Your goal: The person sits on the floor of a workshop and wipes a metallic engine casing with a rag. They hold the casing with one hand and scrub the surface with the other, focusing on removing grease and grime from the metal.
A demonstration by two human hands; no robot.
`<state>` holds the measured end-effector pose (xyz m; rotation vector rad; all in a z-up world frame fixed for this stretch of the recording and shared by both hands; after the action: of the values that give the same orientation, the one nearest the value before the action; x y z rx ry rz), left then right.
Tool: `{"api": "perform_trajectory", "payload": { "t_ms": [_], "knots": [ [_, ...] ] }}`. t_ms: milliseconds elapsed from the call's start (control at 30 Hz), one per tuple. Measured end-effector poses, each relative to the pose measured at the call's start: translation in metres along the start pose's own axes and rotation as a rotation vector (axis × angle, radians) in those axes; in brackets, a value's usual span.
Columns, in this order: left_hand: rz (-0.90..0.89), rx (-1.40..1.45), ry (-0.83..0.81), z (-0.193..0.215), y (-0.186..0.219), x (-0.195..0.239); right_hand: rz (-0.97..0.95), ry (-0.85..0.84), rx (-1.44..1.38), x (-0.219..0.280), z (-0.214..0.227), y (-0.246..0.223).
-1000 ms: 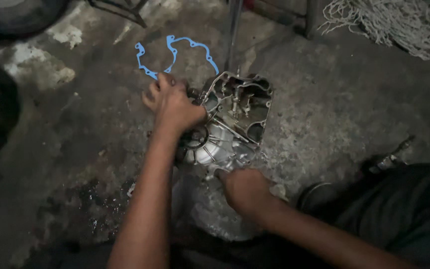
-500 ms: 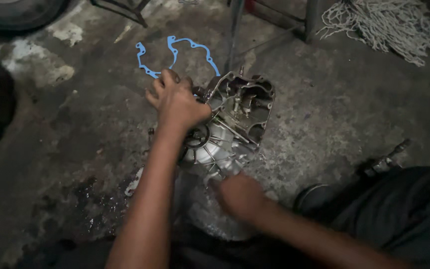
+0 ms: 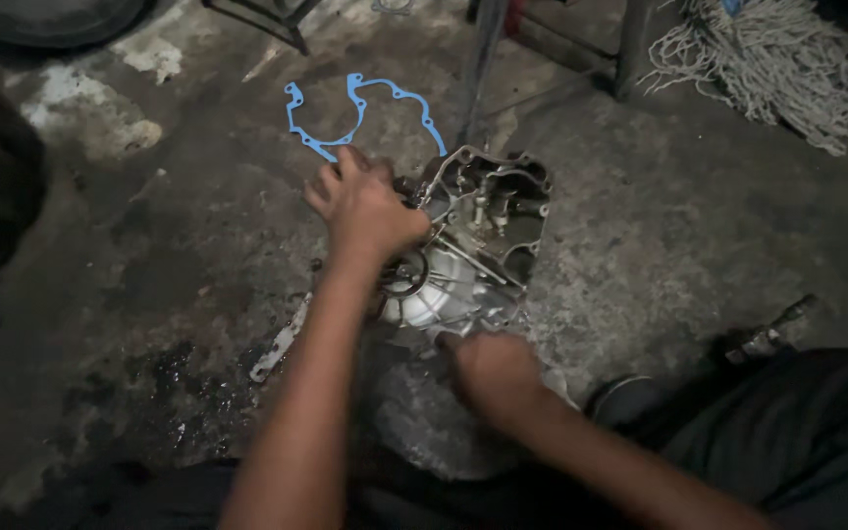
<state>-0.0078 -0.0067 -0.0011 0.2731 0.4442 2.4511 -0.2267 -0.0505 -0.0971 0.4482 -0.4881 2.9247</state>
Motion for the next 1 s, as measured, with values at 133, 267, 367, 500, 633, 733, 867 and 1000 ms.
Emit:
{"api": "perform_trajectory", "payload": {
  "t_ms": [133, 267, 367, 500, 633, 733, 867, 1000],
  "knots": [
    [-0.034, 0.015, 0.028, 0.000, 0.007, 0.001, 0.068, -0.228, 0.010, 0.007, -0.008, -0.019],
    [-0.054, 0.003, 0.062, 0.002, 0.007, -0.001, -0.056, -0.280, 0.036, -0.001, 0.011, 0.008],
    [-0.055, 0.029, 0.049, 0.002, 0.007, 0.000, -0.011, -0.228, 0.125, 0.009, -0.011, -0.012],
    [-0.013, 0.045, 0.006, 0.004, 0.006, 0.002, 0.021, -0.183, 0.164, 0.000, -0.017, 0.001],
    [-0.049, 0.021, 0.078, 0.002, 0.002, 0.001, -0.028, -0.114, 0.112, 0.001, -0.021, 0.006],
    [-0.054, 0.019, 0.064, 0.005, 0.006, 0.000, 0.014, -0.183, 0.147, 0.003, -0.031, -0.010],
    [-0.023, -0.004, 0.029, 0.007, 0.009, 0.003, -0.023, -0.192, 0.095, 0.001, -0.007, 0.009],
    [-0.065, 0.015, 0.059, 0.008, 0.012, 0.002, 0.036, -0.261, 0.111, 0.007, -0.034, -0.022]
  ]
}}
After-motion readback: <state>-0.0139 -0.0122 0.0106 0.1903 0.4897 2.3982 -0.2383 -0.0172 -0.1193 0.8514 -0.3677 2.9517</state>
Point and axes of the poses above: each hand's wrist, its own x-axis away from the middle knuckle, its own z-axis out of the back of the hand, y = z × x, the point moved 1 cm from there along -x, towards the middle knuckle, and after that the axes turned 15 degrees about -y, right-handed, at the moved point
